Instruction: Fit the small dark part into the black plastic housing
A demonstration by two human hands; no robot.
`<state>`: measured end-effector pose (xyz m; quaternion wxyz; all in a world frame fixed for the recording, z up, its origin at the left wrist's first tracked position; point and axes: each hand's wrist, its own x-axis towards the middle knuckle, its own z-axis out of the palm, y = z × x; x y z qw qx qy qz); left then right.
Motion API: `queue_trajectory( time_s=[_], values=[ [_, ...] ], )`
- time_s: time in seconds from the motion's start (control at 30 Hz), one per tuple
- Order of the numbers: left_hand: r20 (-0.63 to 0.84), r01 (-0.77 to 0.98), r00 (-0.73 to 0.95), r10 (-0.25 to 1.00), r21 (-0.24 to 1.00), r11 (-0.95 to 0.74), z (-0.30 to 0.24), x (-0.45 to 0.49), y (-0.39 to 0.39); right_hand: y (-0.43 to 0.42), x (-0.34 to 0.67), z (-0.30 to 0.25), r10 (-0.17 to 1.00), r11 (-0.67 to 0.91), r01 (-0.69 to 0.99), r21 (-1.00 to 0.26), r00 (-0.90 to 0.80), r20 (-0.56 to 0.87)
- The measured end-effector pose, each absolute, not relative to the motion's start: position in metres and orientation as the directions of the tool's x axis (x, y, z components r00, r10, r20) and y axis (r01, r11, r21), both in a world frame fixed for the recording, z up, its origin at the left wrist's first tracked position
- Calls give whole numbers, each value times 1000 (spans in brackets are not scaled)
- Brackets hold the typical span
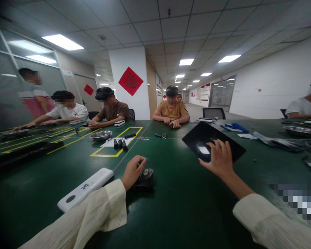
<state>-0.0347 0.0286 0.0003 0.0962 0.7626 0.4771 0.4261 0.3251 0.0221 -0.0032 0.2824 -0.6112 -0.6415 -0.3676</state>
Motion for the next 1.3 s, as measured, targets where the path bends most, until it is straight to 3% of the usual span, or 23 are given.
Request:
queue_trajectory(
  time_s=[0.13, 0.23, 0.43, 0.63, 0.9, 1.0, 1.13, 1.2, 1.3],
  values=[
    [573, 636, 181, 799, 552, -540, 1, -34, 27, 10, 268, -1, 583, 240, 965, 107, -231, 779],
    [587, 649, 181, 789, 531, -545, 2, -35, 28, -2, 239, 0, 601, 343, 937, 65, -272, 752],
    [597, 671, 179, 782, 507, -541, 3, -34, 28, -20, 215, -2, 667, 375, 926, -44, -237, 706],
    [588, 657, 188, 786, 520, -546, 4, -33, 27, -30, 204, -3, 708, 407, 913, -18, -303, 638],
    [602, 659, 196, 774, 504, -558, 1, -34, 29, -27, 205, -17, 830, 271, 945, -184, -133, 541],
    [594, 667, 198, 780, 502, -551, 1, -34, 29, -26, 205, -21, 836, 280, 940, -195, -138, 531],
    [583, 669, 209, 785, 500, -550, 2, -34, 28, -14, 214, -18, 830, 249, 918, -310, -37, 557],
    [577, 664, 217, 787, 504, -552, 2, -34, 27, -2, 231, -15, 769, 196, 939, -282, 32, 639],
    [576, 661, 203, 792, 516, -545, 2, -35, 26, 18, 273, -16, 634, 48, 992, -121, 63, 771]
  ],
)
